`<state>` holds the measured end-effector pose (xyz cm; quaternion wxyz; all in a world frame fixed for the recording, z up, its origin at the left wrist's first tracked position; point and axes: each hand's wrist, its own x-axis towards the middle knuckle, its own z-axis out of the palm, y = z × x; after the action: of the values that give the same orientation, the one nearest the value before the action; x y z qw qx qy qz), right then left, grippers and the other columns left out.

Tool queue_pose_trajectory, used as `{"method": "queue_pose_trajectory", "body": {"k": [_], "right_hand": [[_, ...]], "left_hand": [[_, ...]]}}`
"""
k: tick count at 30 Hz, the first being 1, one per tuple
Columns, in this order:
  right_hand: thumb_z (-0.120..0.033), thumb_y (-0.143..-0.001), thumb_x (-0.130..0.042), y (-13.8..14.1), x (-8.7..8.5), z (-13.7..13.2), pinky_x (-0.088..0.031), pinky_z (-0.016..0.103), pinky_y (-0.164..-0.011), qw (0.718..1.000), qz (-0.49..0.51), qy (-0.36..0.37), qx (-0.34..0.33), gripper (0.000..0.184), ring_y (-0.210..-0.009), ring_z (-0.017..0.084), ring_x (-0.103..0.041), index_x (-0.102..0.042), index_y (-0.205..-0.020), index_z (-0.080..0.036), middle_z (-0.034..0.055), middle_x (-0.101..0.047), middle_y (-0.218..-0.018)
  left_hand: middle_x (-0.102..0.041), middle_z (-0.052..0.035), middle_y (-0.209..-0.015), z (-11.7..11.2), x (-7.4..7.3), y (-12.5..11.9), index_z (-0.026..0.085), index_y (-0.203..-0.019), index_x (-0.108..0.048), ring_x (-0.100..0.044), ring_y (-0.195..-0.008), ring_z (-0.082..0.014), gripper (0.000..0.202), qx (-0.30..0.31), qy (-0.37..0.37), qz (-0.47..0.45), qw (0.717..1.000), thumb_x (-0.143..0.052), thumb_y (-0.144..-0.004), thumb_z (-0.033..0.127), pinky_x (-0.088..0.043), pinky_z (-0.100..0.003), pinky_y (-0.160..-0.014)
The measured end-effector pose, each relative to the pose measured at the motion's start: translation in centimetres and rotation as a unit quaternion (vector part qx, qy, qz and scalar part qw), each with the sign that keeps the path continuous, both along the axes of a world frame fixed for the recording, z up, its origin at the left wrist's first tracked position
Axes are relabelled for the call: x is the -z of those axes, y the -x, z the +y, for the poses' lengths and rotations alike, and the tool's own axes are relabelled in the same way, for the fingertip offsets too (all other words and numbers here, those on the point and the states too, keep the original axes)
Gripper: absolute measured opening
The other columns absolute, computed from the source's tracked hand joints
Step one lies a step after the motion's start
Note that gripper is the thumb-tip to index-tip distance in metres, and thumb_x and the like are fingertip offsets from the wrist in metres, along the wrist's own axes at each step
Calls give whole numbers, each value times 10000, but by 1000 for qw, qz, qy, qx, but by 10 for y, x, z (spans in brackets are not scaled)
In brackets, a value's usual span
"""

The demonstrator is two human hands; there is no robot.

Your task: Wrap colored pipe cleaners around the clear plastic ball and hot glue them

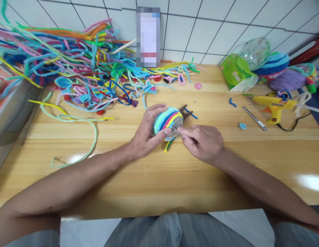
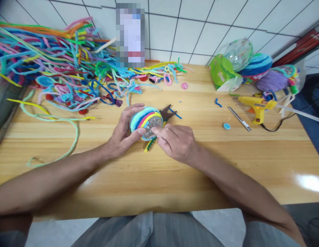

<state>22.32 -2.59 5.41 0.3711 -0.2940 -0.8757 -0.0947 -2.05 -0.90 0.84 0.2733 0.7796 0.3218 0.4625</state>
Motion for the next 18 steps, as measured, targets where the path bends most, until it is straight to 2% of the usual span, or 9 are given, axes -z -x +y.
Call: {"method": "queue_pose_trajectory", "body": {"k": [7,18], "right_hand": [[-62,-971,-667,1,4,0,-472,271,-560,1000,16,10,4,250,-566,109,-650,-735,-1138,-236,-62,-771,-740],[-91,-993,-686,2,8,1,-460,269,-578,999,35,17,4,203,-600,112,-663,-731,-1134,-229,-55,-765,-754]], "left_hand": [[-526,-177,-1619,1,-2,1,272,-1595,-432,-500,-1594,-321,537,5,-4,7,1000,-598,-1124,469,-470,-573,-1325],[-546,-160,-1628,3,-6,4,292,-1597,-447,-513,-1590,-329,541,0,-14,36,999,-596,-1120,499,-464,-582,-1325]]}}
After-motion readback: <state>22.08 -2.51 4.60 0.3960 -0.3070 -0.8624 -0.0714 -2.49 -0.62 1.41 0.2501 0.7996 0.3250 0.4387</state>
